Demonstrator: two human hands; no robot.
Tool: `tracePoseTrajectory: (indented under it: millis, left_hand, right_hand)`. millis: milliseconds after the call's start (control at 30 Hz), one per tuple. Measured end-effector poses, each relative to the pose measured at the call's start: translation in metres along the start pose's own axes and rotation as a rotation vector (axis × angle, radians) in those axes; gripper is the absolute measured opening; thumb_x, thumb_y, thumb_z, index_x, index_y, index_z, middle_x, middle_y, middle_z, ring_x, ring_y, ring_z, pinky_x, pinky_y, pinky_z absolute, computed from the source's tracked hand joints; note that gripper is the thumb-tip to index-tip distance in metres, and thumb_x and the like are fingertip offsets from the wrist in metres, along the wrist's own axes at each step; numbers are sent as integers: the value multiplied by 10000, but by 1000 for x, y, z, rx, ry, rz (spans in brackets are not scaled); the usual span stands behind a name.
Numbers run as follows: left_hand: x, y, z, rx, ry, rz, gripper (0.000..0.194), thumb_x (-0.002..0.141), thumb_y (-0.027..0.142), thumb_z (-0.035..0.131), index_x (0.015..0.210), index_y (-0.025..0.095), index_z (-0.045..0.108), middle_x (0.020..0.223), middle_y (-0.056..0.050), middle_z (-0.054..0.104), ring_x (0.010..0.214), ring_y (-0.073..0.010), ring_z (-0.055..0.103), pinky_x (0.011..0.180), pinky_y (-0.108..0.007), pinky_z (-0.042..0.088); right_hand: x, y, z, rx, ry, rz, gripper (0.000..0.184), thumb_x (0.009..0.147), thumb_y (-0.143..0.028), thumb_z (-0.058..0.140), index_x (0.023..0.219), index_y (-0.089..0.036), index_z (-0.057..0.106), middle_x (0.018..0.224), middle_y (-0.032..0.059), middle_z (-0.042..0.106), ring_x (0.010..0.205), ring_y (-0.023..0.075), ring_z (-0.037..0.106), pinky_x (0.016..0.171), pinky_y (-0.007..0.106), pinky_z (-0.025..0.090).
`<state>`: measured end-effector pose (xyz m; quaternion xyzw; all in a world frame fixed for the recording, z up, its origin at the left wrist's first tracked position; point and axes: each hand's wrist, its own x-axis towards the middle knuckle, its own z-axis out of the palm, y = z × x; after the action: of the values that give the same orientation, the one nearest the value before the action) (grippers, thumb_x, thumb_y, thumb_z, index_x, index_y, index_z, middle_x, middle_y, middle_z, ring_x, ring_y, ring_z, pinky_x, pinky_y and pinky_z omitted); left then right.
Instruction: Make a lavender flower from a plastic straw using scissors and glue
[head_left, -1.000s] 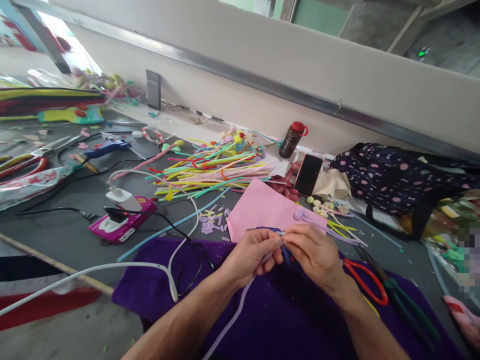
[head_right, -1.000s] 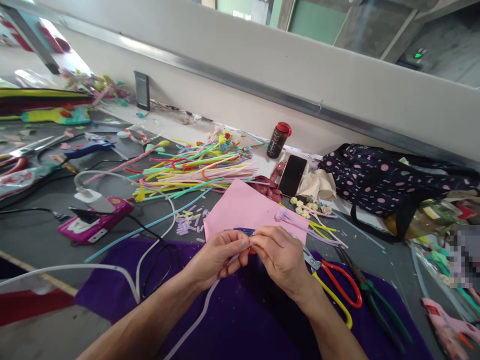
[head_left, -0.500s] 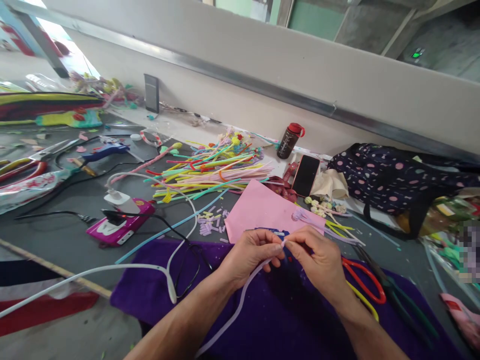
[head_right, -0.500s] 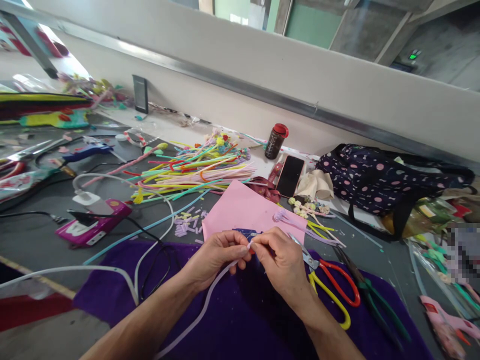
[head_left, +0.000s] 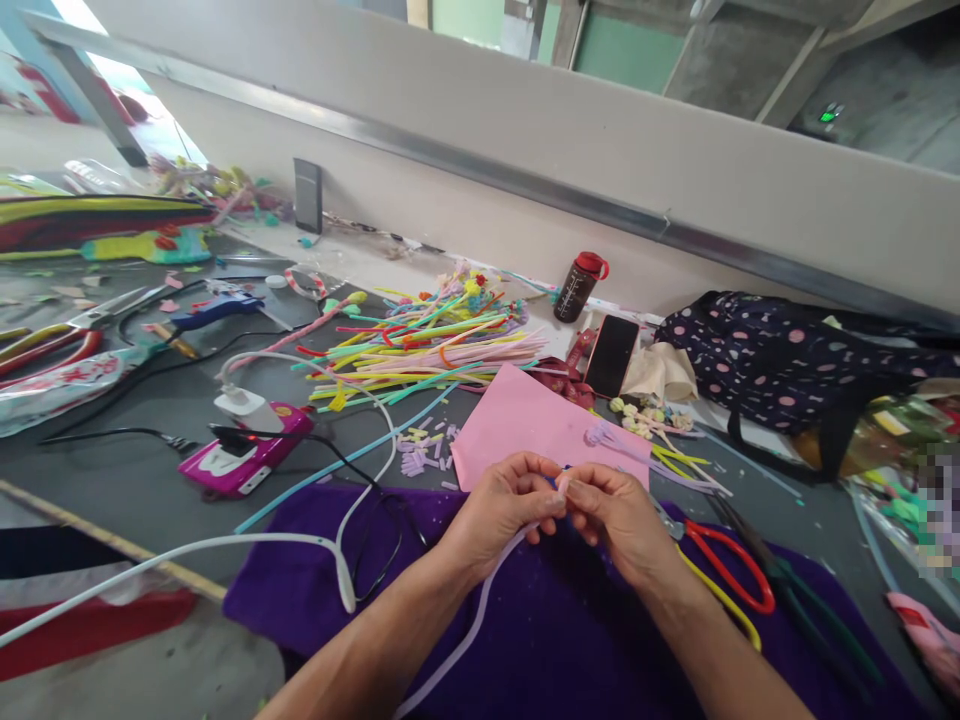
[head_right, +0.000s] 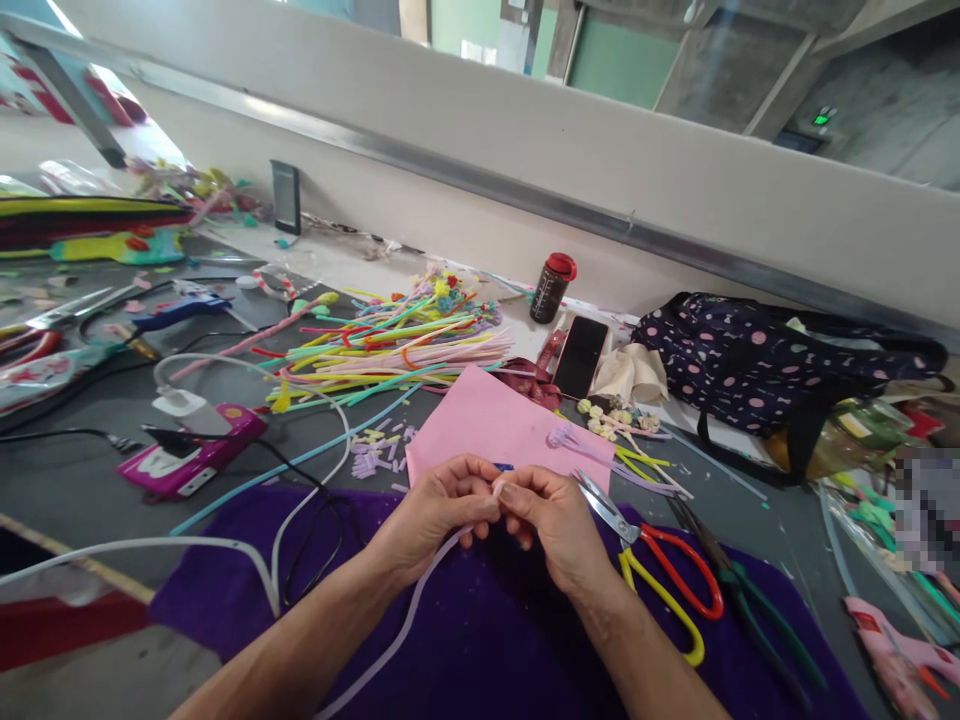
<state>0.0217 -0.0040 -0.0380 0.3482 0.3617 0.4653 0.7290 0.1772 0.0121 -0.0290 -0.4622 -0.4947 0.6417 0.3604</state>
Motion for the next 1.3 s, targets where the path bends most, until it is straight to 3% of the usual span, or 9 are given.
tracePoseTrajectory:
  millis: [167, 300, 533, 867, 933, 1133, 1300]
  left_hand:
    - [0, 1, 1, -20, 8, 12, 284, 684, 224, 702, 929, 144, 582, 631, 0, 635, 499, -87, 568, 410, -152, 358]
    - [-1, 3, 2, -7, 32, 2, 276, 699, 264, 698, 924, 146, 589, 663, -25, 663, 512, -95, 582, 428, -161, 366]
    - [-1, 3, 1, 31, 54, -10, 229, 706, 281, 694, 843, 132, 588, 671, -20, 649, 504, -80, 578, 426, -149, 361]
    - [0, 5, 2, 92, 81, -118, 160, 695, 264, 653, 680, 129, 569, 522, -5, 627, 378, -62, 518, 371, -144, 328]
    - [1, 4, 1, 28, 68, -147, 154, 712, 266, 627, 666, 134, 563, 495, 2, 615, 350, -55, 495, 359, -144, 319]
    - [4, 4, -3, -95, 32, -187, 148, 702, 250, 609, 625, 133, 562, 447, 9, 580, 305, -54, 457, 314, -145, 278]
    - [8, 2, -6, -175, -19, -187, 160, 708, 260, 603, 639, 117, 592, 431, 20, 550, 282, -50, 426, 297, -156, 264]
  right_hand:
    - [1, 2, 1, -28, 51, -84, 171, 754, -321, 650, 710, -163, 603, 558, -37, 561, 454, 68, 461, 383, 156, 321]
    - [0, -1, 1, -67, 7, -114, 131, 793, -282, 600, 798, -156, 634, 594, -24, 571, 506, 90, 487, 441, 187, 366]
    - [-5, -8, 0, -247, -2, -182, 125, 835, -284, 545, 821, -172, 599, 591, -51, 521, 482, 70, 415, 435, 176, 328]
    - [-10, -10, 1, -409, 35, -224, 113, 839, -304, 554, 849, -191, 556, 600, -51, 529, 485, 86, 484, 433, 185, 390]
    - [-10, -12, -2, -534, 13, -342, 109, 831, -293, 576, 848, -187, 591, 656, -21, 576, 546, 104, 529, 489, 209, 428]
    - [-7, -12, -14, -1014, 23, -927, 127, 852, -143, 547, 943, -187, 625, 847, 55, 638, 783, 152, 606, 687, 266, 485]
    - [-8, -2, -17, -1319, 82, -1153, 230, 839, -91, 552, 1061, -141, 583, 938, 100, 657, 866, 194, 614, 765, 316, 490]
